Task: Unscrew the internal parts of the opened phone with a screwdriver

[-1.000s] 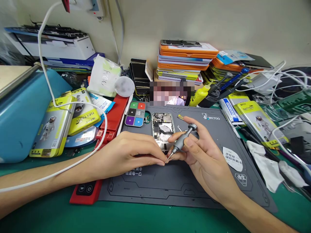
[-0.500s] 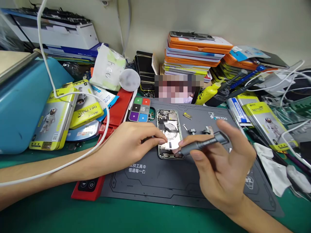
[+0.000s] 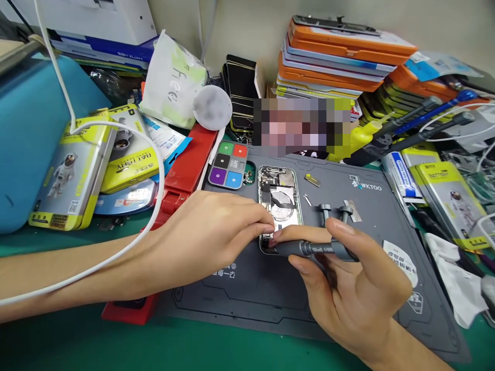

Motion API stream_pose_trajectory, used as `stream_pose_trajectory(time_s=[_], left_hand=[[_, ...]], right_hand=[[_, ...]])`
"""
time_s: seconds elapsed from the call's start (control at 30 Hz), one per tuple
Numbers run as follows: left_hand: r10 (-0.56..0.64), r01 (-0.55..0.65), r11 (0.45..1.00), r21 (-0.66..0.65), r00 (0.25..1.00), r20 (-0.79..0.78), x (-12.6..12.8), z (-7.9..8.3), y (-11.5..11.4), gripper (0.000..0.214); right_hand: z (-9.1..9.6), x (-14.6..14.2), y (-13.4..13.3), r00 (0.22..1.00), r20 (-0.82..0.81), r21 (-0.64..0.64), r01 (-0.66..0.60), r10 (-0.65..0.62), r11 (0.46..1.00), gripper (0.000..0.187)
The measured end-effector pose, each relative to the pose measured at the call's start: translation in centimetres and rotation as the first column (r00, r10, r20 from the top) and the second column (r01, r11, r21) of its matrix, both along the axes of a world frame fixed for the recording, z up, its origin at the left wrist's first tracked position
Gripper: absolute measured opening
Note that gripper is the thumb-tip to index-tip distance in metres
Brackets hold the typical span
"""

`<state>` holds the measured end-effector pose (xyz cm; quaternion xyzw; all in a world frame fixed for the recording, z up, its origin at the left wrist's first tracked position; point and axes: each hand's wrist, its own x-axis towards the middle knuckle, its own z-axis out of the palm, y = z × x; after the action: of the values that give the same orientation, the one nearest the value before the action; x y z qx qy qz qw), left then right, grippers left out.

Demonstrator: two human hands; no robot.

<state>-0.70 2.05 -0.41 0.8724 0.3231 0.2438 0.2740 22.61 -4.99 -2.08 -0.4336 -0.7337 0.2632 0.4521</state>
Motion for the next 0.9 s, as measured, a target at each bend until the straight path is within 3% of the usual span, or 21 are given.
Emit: stream_pose_trajectory(time_s=[0.27,0.5,0.6,0.7,0.9], left_hand=[[0.018,-0.017,0.994,-0.106,1.0,0.009,0.0,0.1,0.0,0.022],[0.124,-0.083,0.908,-0.41,0.99,0.074,0.2,0.6,0.7,0.021],[0.156,-0.115,0.873,-0.475,0.987,0.048,0.3,1.0,0.7,0.021],[0.152,-0.099,0.86,-0.5,0.986,0.067,0.4,1.2,0.6,0.021],[0.14,-0.082,0.845,-0.528,0.988,0.071,0.6,0.6,0.7,0.024]], right_hand=[[-0.7,0.3,-0.3,1.0,0.008,0.011,-0.008,0.008,1.0,0.083],[0.0,0.1,0.6,0.992,0.088,0.066,-0.1,0.094,0.993,0.086],[0.7,0.3,1.1,0.965,0.205,0.189,-0.2,0.161,0.961,0.071],[1.4,0.7,1.2,0.94,0.276,0.224,-0.264,0.199,0.938,0.053],[2.0,0.7,1.1,0.949,0.285,0.312,-0.225,0.135,0.923,0.039]])
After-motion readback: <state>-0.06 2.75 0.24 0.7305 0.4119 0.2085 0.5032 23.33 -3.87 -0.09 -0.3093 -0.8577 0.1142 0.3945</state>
